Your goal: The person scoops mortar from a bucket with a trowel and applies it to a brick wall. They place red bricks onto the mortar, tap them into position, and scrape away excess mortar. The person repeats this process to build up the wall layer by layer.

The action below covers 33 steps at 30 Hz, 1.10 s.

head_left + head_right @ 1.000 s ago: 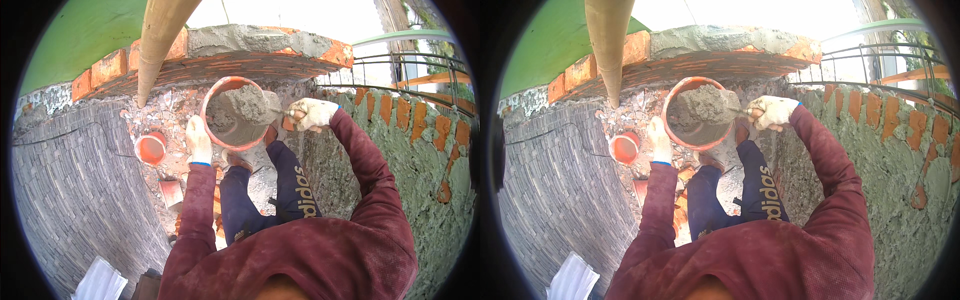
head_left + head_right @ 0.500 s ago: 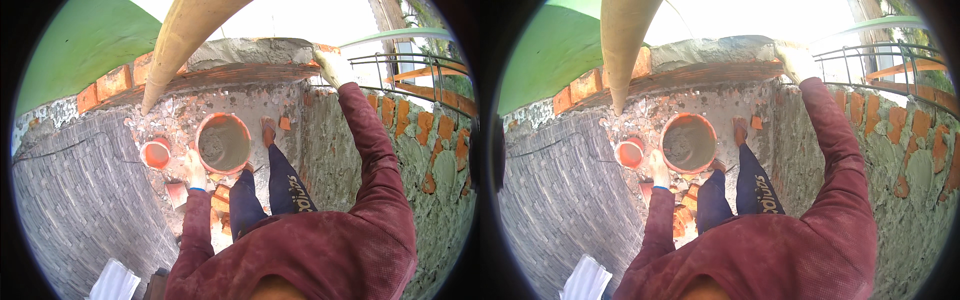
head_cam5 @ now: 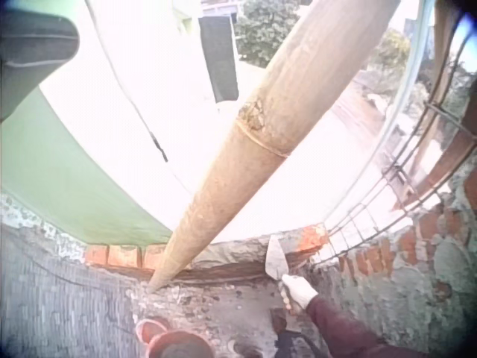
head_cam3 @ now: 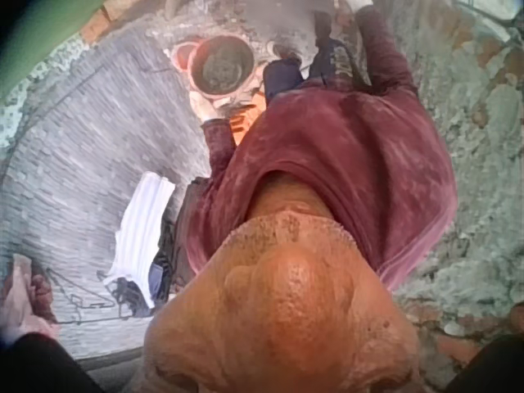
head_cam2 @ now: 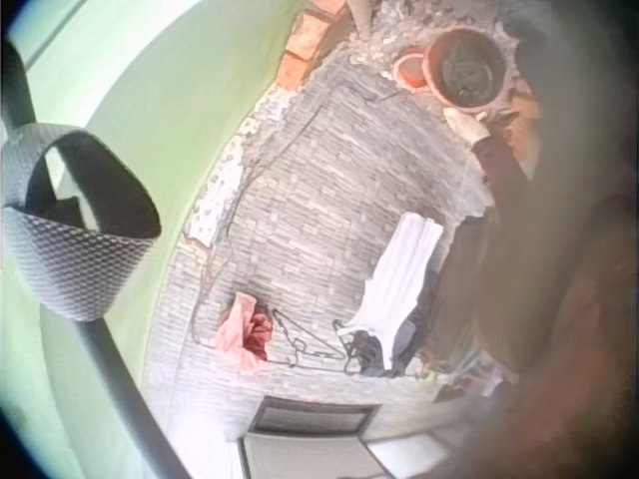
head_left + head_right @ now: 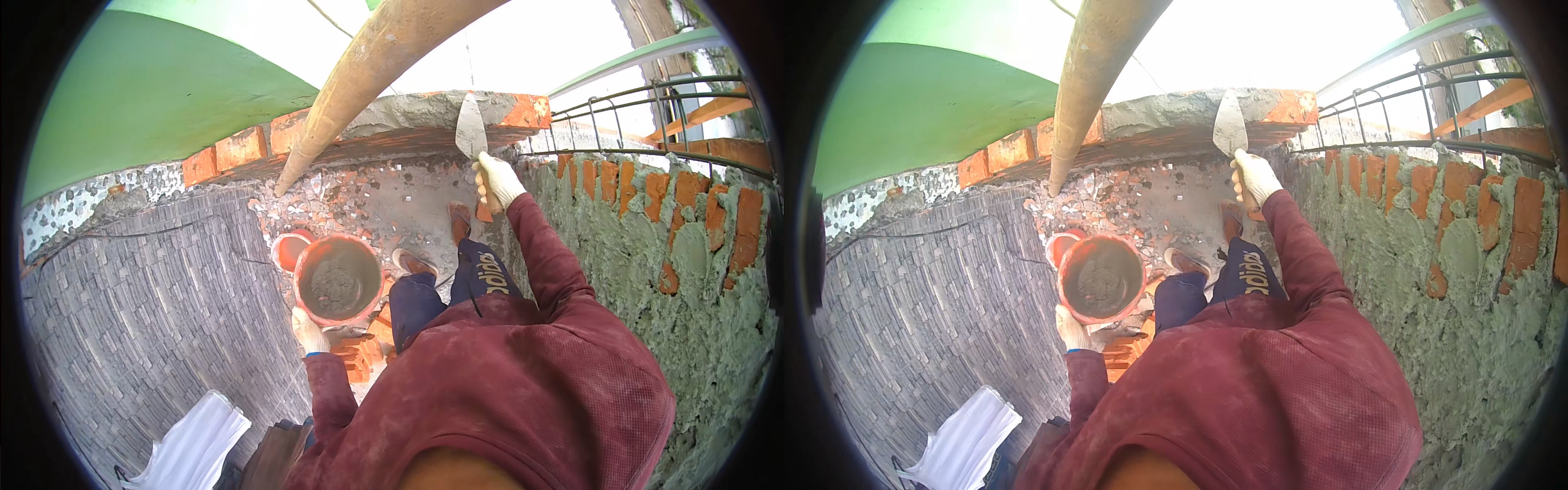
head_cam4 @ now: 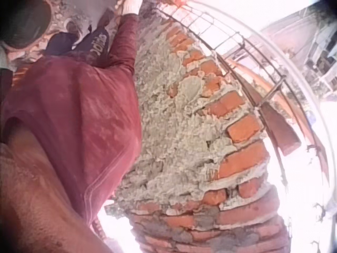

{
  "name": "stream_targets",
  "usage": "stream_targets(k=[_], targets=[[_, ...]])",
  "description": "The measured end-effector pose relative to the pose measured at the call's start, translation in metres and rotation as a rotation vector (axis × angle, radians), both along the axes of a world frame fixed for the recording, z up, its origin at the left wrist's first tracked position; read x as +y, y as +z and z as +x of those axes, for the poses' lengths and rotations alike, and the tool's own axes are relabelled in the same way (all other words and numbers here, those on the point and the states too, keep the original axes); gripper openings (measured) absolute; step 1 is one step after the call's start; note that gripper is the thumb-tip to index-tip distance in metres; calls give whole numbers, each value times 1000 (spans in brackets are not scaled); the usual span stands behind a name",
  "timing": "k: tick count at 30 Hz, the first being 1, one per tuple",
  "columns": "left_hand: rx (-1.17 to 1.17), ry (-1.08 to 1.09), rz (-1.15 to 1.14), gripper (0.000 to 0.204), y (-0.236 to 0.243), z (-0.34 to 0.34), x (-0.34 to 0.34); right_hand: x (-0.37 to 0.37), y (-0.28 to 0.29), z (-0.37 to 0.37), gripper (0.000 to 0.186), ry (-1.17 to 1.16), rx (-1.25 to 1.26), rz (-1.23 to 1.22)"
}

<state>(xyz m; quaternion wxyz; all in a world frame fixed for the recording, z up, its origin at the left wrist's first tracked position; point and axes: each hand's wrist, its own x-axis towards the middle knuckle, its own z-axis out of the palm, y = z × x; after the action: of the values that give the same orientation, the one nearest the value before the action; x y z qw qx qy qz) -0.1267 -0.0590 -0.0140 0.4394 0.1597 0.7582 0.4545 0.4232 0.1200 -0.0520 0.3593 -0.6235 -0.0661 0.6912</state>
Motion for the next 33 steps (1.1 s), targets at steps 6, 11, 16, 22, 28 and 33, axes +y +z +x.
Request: stream_targets(k=[6,11,16,22,28,33], targets=[[-65,74,46,42,79,7,-12,29,-11,-48,41,-42,41,-11],[121,21,-101,41,67,-58,-29,45,-24,-81,32,-100,61,-28],[100,-8,-60,40,32,-117,-42,58,-14,-128,39,-134,27,-44],[35,-42,-75,36,20,-134,-13,60,-7,-156,37,350,-526,52],[13,-109,25,36,24,-140,-10,21,22,-86,27,967,-1322,358],[41,-31,31,38,16,-96,11,57,15,-26,22,1157,-1463,263]])
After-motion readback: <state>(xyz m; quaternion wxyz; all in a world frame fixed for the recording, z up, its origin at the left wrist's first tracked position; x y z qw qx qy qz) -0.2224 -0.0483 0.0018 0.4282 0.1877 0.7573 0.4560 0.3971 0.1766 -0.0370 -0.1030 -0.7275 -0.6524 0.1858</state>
